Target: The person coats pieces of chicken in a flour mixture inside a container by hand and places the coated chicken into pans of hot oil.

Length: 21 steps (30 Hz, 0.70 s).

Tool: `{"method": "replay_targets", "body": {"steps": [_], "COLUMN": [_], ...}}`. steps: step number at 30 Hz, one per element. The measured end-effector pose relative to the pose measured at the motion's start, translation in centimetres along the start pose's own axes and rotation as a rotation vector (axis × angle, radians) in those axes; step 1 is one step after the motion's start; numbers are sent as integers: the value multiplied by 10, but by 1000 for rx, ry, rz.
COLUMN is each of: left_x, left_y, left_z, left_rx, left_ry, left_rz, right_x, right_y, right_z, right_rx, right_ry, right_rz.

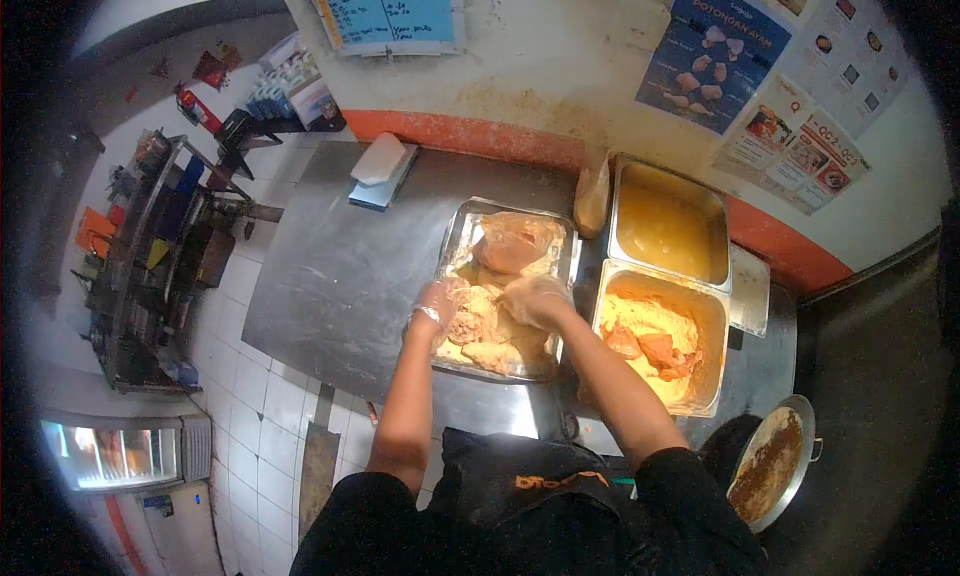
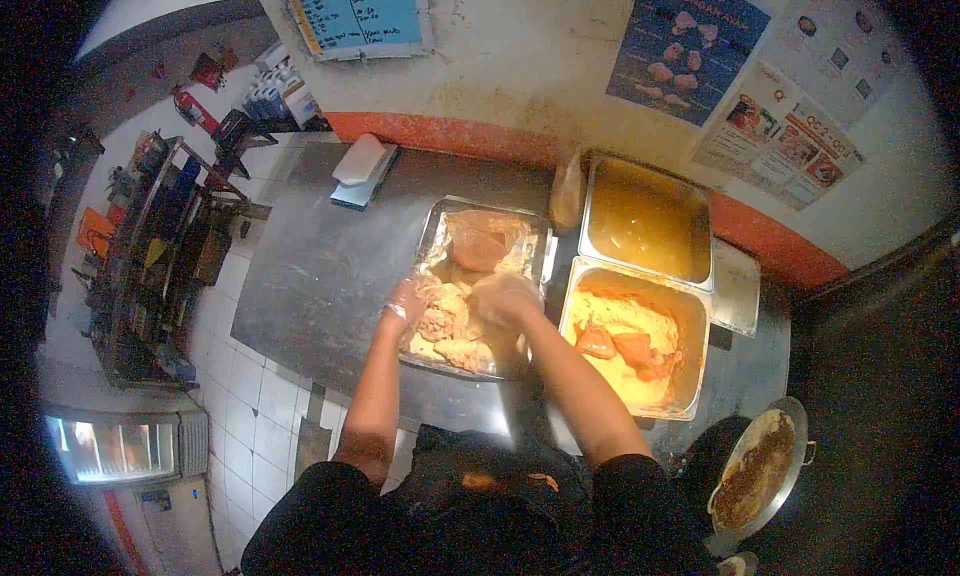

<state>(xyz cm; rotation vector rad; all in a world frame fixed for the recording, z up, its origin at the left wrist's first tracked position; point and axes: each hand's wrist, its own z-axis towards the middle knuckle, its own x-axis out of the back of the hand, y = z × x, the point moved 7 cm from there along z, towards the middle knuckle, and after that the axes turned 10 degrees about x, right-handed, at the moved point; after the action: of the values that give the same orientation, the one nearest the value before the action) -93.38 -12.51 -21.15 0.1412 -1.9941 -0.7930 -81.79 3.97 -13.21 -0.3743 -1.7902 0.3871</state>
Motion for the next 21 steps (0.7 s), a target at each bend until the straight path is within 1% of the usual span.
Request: {"method": "replay_targets", "body": {"steps": [1, 2, 3, 4, 5, 6, 7, 9, 10, 12, 13, 14, 15, 16, 17, 18, 19, 21], "left_x": [2, 5, 7, 14, 21, 27, 26, 27, 33, 52, 50, 50, 52, 53, 53, 49, 48, 46], "left_y": [-3, 0, 4, 11, 20, 26, 27, 27, 36, 57, 54, 55, 56, 56, 56, 56, 59, 68], "left_z": [-1, -4, -6, -12, -20, -26, -26, -25, -32, -52, -53, -54, -56, -57, -57, -56, -55, -56], "left_rx": [0, -62, -124, -125, -86, -46, -48, -73, -71, -20, -15, -74, -132, -128, -95, -63, -64, -120], "left_ry": [-1, 7, 15, 14, 3, -8, -5, 59, 59, 88, 87, 130, 174, 173, 149, 122, 119, 202], "left_rz": [3, 37, 72, 74, 70, 65, 65, 22, 20, 55, 53, -21, -95, -98, -84, -70, -70, 122], "right_x": [-7, -16, -35, -40, -33, -31, -29, -24, -18, -31, -45, -75, -93, -74, -29, 1, 3, 1], "right_y": [-4, -5, 2, -2, 1, 5, 8, 12, 15, 22, 43, 69, 81, 68, 43, 32, 34, 35], "right_z": [3, 5, 14, 14, 12, 8, 4, 2, 1, 9, 19, 38, 49, 35, 9, -9, -9, -9], "right_rx": [-35, -72, -87, -88, -204, -264, -317, -114, -113, -99, -98, 10, 120, 120, 60, -4, -7, 11], "right_ry": [-62, -122, -153, -151, 36, 127, 224, 468, 465, -13, -18, -63, -106, -112, -13, 85, 85, 5], "right_rz": [-136, -269, -287, -285, -193, -149, -101, -33, -34, 98, 98, -1, -100, -100, -6, 89, 89, 60]}}
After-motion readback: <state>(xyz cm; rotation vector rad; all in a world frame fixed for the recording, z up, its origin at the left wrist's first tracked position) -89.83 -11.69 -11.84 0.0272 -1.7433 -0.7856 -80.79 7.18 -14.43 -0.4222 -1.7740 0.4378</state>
